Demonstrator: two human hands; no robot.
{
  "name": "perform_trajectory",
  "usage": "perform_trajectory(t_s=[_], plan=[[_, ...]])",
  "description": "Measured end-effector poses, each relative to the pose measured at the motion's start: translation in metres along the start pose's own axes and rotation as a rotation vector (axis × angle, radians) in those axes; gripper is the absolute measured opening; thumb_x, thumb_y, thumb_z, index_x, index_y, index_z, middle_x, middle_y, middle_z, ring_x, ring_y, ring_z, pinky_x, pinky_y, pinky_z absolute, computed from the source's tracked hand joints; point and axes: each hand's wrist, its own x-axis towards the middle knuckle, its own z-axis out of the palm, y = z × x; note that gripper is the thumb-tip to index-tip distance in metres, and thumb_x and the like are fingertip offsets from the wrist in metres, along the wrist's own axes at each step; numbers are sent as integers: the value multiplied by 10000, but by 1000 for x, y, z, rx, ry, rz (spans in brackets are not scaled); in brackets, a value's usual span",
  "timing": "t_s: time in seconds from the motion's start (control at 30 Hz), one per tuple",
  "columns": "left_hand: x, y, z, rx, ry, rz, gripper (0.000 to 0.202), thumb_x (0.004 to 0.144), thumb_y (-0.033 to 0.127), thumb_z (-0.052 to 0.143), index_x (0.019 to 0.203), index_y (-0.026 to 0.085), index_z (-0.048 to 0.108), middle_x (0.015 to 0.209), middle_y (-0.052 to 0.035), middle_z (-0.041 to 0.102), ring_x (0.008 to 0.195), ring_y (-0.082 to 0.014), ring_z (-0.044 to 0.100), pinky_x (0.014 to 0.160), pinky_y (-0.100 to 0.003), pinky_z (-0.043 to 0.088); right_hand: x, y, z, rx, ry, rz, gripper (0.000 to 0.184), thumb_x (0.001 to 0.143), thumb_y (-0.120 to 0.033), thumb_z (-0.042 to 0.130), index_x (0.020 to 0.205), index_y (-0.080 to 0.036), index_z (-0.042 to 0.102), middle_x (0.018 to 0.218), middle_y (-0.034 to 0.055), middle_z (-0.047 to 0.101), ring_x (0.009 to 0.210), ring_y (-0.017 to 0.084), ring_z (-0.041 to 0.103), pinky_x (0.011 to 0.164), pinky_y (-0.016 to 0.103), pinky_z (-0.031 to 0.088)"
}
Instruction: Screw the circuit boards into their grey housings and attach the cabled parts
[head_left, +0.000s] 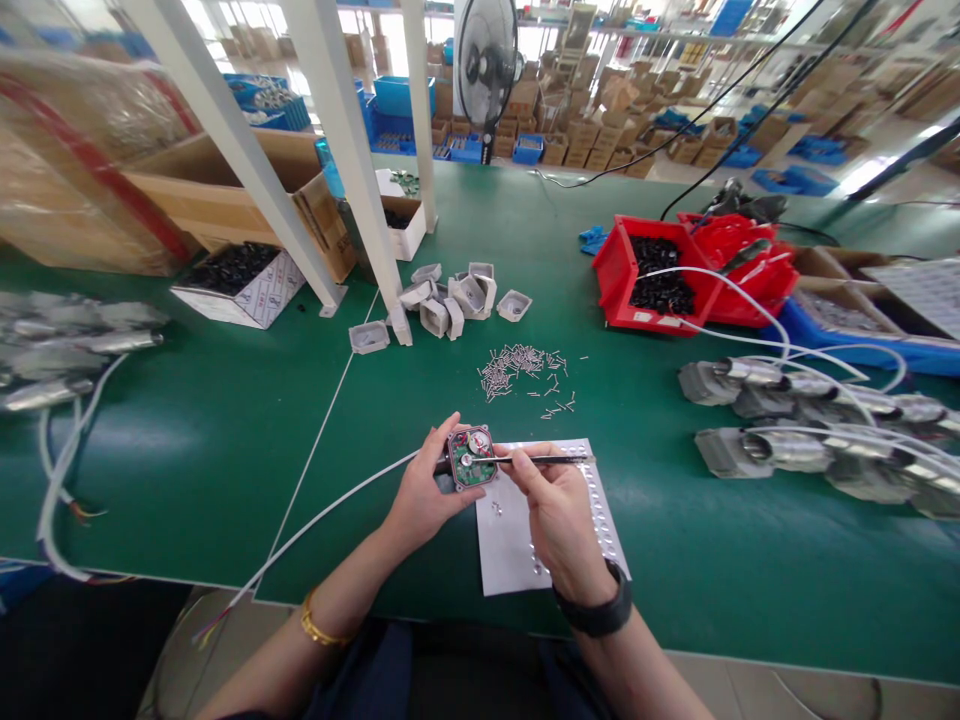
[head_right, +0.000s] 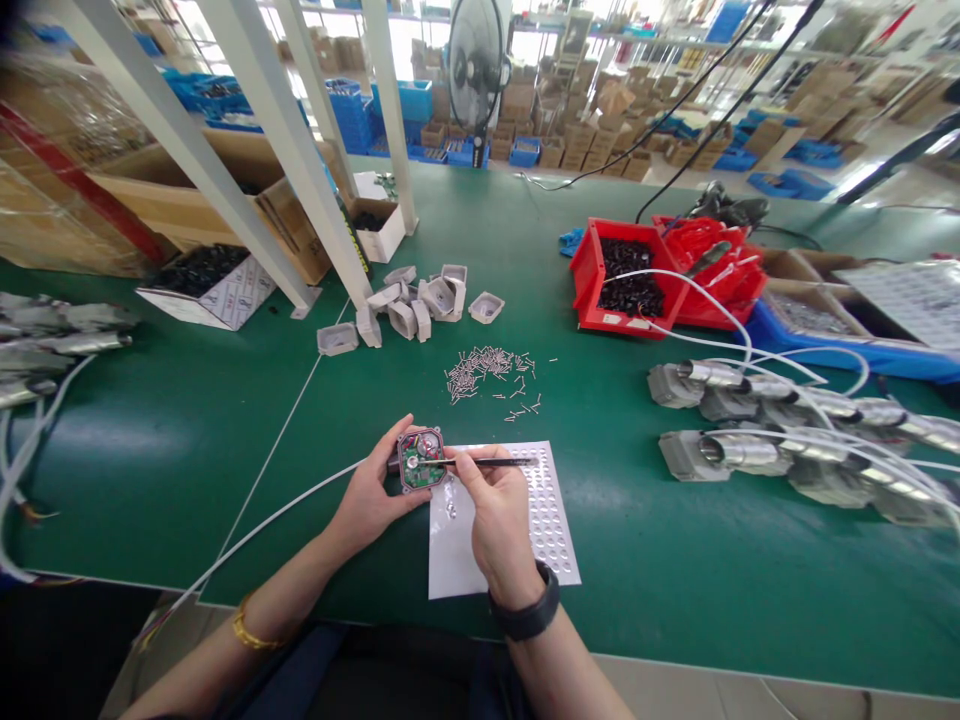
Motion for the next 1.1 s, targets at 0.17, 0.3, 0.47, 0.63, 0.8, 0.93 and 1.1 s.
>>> perform_trajectory(t_s=[0.17, 0.3, 0.47, 0.63, 0.8, 0.93, 1.1], plan=[[-1, 0, 3, -37, 36, 25, 903, 715, 231, 755, 1420, 261, 193, 1346, -107, 437, 1220, -268, 465, 1004, -411, 429, 0, 0, 0, -10, 3, 2, 275, 705, -356, 793, 769, -171, 600, 867, 85, 702, 831, 228, 656, 729, 309, 518], [-3, -4, 7, -77, 96, 99, 977, 719, 233, 761, 1428, 303, 94, 1378, -107, 383, 1249, -267, 432, 993, -410, 433, 1, 2, -1, -28, 10, -8, 292, 703, -369, 791, 780, -167, 595, 866, 89, 702, 828, 229, 656, 754, 326, 510], [-4, -14, 11, -67, 165, 218, 880, 722, 275, 767, 1394, 302, 199, 1404, -114, 357, 1253, -280, 431, 1000, -430, 431, 1, 3, -2, -24, 13, -17, 302, 712, -368, 790, 798, -162, 587, 875, 93, 701, 857, 243, 656, 782, 345, 500], [-5, -20, 10, 66, 167, 246, 654, 757, 292, 734, 1296, 224, 371, 1370, -144, 400, 1235, -294, 450, 939, -425, 484, 4, 4, -1, -16, 8, -40, 279, 732, -350, 779, 801, -162, 586, 887, 90, 700, 898, 258, 653, 773, 343, 507], [-2, -18, 6, 262, 153, 425, 417, 816, 230, 669, 1168, 245, 446, 1361, -119, 388, 1254, -279, 423, 990, -476, 435, -6, 4, 0, -261, -20, -230, 123, 852, -281, 660, 857, -176, 595, 899, 76, 684, 881, 242, 649, 750, 354, 516], [1, -19, 3, 370, 121, 537, 396, 864, 176, 592, 1206, 276, 418, 1407, -118, 317, 1283, -278, 388, 1003, -484, 423, -21, -14, 0, -678, -184, -774, 152, 899, -92, 529, 990, -198, 589, 1096, 83, 615, 1054, 231, 573, 885, 390, 471], [2, -21, 3, 447, 158, 569, 384, 884, 198, 556, 1230, 260, 399, 1413, -146, 317, 1273, -285, 409, 966, -452, 469, 46, -61, 7, -901, 80, -963, 208, 981, -197, 367, 914, -180, 563, 947, 81, 615, 922, 208, 595, 789, 342, 478]])
